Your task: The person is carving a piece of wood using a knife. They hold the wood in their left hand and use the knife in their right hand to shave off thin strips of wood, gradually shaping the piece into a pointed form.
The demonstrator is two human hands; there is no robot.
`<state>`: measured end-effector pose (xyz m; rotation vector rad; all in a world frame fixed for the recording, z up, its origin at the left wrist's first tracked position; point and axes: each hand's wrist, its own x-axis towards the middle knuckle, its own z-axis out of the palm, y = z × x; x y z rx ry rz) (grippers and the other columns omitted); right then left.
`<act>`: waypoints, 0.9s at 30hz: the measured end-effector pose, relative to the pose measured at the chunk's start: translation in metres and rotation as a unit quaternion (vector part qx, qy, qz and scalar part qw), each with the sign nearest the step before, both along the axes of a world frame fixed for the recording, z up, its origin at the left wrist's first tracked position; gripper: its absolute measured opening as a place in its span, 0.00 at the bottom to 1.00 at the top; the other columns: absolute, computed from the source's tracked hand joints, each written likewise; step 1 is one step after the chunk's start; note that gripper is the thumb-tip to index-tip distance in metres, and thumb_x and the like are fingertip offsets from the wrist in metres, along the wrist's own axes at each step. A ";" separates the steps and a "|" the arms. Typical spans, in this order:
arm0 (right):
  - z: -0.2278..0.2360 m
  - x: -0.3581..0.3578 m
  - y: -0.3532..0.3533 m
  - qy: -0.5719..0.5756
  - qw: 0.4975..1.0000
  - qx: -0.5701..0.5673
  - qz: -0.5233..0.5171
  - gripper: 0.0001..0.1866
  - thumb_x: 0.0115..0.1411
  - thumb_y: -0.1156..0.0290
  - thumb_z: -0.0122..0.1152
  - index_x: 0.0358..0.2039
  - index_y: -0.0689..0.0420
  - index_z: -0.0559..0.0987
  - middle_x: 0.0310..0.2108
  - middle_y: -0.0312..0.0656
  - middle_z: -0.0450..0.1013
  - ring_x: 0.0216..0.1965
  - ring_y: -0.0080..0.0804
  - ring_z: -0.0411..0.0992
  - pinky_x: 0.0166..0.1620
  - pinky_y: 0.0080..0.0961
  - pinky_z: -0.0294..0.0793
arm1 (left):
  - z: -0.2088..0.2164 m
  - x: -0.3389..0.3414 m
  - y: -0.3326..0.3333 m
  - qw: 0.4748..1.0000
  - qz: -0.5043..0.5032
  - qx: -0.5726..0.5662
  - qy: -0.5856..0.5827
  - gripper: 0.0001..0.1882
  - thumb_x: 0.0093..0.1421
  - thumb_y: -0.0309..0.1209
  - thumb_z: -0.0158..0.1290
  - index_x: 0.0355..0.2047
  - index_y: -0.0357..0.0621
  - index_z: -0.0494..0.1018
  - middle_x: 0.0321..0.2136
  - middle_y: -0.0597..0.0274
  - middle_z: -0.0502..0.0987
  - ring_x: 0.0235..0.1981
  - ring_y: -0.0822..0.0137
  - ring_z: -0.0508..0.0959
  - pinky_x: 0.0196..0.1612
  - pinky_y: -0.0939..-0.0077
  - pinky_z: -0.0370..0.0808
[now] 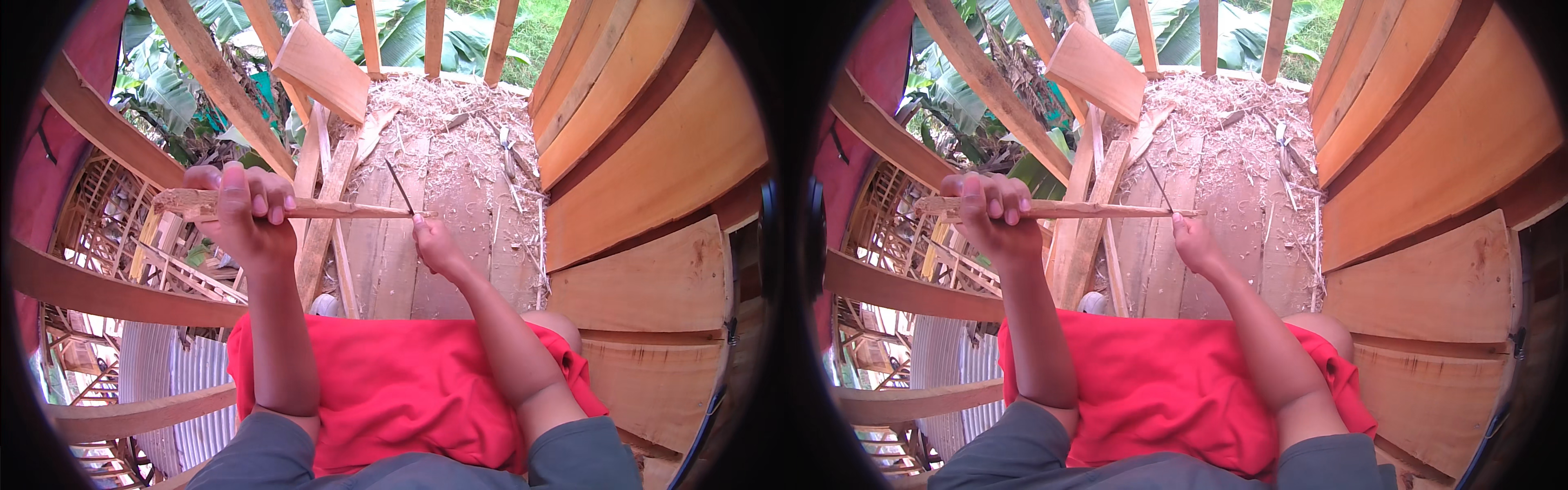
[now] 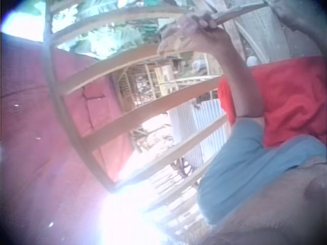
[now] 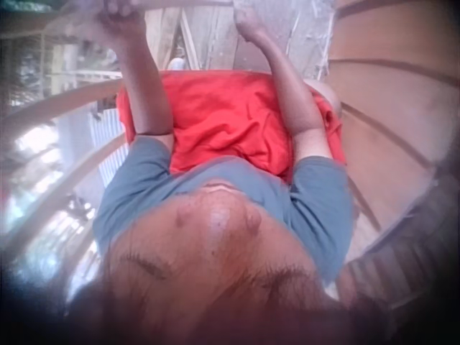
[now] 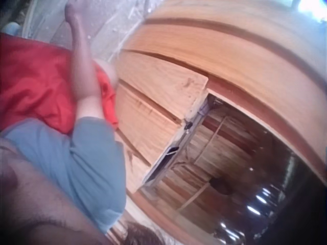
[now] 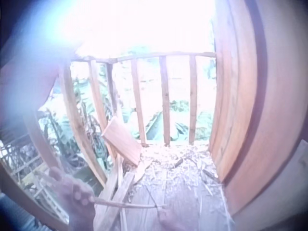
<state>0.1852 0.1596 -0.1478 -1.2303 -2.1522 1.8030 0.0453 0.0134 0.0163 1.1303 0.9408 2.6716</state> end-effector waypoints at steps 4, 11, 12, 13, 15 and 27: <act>0.037 0.000 -0.023 0.028 0.985 0.153 0.069 0.26 0.69 0.55 0.35 0.24 0.63 0.70 0.20 0.54 0.71 0.26 0.51 0.71 0.36 0.43 0.68 | 0.001 -0.004 -0.003 0.999 0.032 -0.001 -0.028 0.11 0.61 0.26 0.52 0.35 0.52 0.59 0.15 0.70 0.61 0.12 0.76 0.63 0.17 0.79 0.67; 0.009 -0.004 -0.004 -0.029 0.999 -0.029 0.004 0.28 0.69 0.55 0.34 0.23 0.64 0.70 0.21 0.54 0.70 0.28 0.52 0.71 0.36 0.45 0.67 | 0.002 -0.012 -0.002 0.997 0.052 0.001 -0.051 0.09 0.61 0.25 0.52 0.34 0.53 0.62 0.15 0.70 0.63 0.12 0.77 0.63 0.18 0.78 0.67; 0.020 -0.005 -0.013 0.015 0.998 0.053 0.014 0.27 0.69 0.56 0.35 0.23 0.65 0.70 0.21 0.54 0.70 0.27 0.51 0.70 0.35 0.44 0.67 | 0.002 -0.014 -0.004 0.997 0.063 -0.001 -0.055 0.09 0.61 0.25 0.52 0.33 0.52 0.62 0.15 0.70 0.63 0.12 0.77 0.63 0.18 0.78 0.67; 0.033 -0.005 -0.026 0.057 0.989 0.136 0.025 0.27 0.69 0.56 0.36 0.23 0.65 0.70 0.20 0.53 0.69 0.25 0.51 0.70 0.35 0.43 0.67 | 0.001 -0.015 -0.005 0.995 0.074 -0.002 -0.061 0.09 0.61 0.25 0.52 0.33 0.52 0.63 0.15 0.70 0.63 0.12 0.77 0.63 0.17 0.78 0.67; 0.036 -0.005 -0.032 0.125 0.970 0.203 0.043 0.26 0.69 0.57 0.37 0.23 0.65 0.70 0.19 0.53 0.68 0.24 0.50 0.69 0.33 0.41 0.67 | 0.002 -0.009 -0.003 0.995 0.085 -0.021 -0.053 0.07 0.61 0.27 0.52 0.32 0.52 0.63 0.16 0.73 0.61 0.15 0.78 0.62 0.21 0.80 0.65; 0.020 -0.015 -0.022 0.130 0.970 0.198 0.052 0.25 0.68 0.57 0.40 0.23 0.64 0.72 0.22 0.58 0.71 0.29 0.60 0.70 0.34 0.48 0.67 | 0.004 -0.014 -0.003 0.991 0.102 -0.036 -0.079 0.09 0.60 0.27 0.54 0.28 0.51 0.63 0.17 0.74 0.60 0.18 0.79 0.62 0.25 0.80 0.63</act>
